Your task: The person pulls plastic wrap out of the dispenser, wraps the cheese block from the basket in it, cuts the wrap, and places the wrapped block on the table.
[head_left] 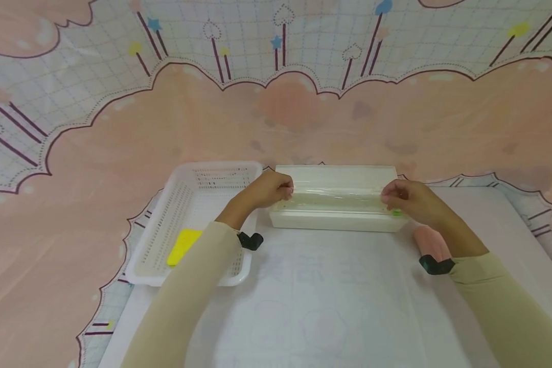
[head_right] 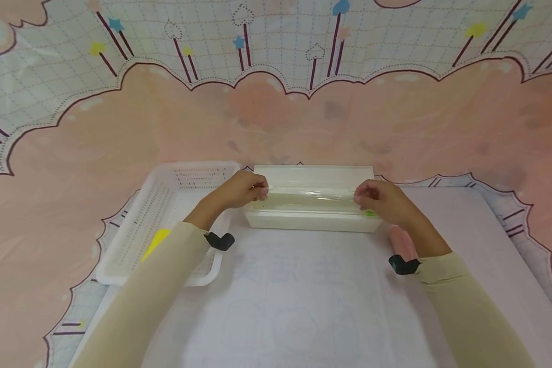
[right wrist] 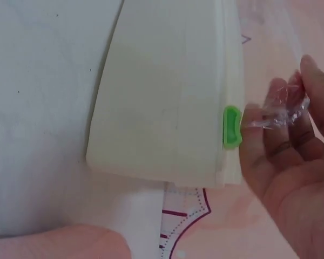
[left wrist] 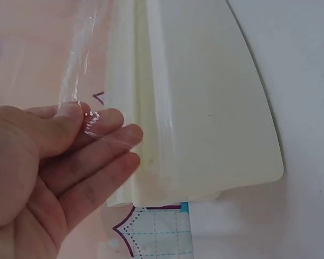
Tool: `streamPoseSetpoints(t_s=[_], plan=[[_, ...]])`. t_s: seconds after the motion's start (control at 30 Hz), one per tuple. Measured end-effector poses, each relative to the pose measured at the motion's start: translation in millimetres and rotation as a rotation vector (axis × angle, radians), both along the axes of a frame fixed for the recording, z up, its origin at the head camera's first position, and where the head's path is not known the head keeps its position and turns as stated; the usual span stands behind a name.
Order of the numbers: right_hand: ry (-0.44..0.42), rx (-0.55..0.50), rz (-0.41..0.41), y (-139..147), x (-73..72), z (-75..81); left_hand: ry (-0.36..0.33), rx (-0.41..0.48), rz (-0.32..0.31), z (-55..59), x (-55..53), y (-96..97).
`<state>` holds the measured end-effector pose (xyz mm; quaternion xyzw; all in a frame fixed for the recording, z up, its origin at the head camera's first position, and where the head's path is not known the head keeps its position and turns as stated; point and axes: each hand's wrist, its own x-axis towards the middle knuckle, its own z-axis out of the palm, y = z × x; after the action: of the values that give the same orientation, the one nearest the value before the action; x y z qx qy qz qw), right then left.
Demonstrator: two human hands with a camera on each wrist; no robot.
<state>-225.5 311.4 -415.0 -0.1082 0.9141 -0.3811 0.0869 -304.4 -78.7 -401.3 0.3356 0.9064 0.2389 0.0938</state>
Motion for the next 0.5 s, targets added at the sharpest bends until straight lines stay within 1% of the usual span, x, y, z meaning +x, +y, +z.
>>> streamPoseSetpoints(t_s=[0.07,0.13,0.2,0.27,0.33,0.4,0.5], plan=[[0.004,-0.020,0.020,2,0.3,0.3,0.037,0.007,-0.002,1.9,2.8,-3.1],[0.014,-0.005,0.021,4,0.8,-0.3,0.068,0.018,-0.011,5.4,6.1,-5.2],[0.013,0.005,0.001,7,2.1,-1.7,0.098,0.017,-0.022,9.8,9.6,-5.5],[0.014,-0.016,-0.023,8,3.6,-3.8,0.119,0.010,-0.029,13.7,12.4,-5.0],[0.008,-0.077,-0.050,9,6.1,-5.1,0.137,0.002,-0.034,15.5,13.5,-4.5],[0.007,-0.162,-0.054,8,8.6,-4.9,0.152,0.007,-0.034,15.6,13.7,-4.6],[0.020,-0.242,-0.065,6,12.2,0.5,0.174,0.052,-0.025,17.4,13.7,-6.2]])
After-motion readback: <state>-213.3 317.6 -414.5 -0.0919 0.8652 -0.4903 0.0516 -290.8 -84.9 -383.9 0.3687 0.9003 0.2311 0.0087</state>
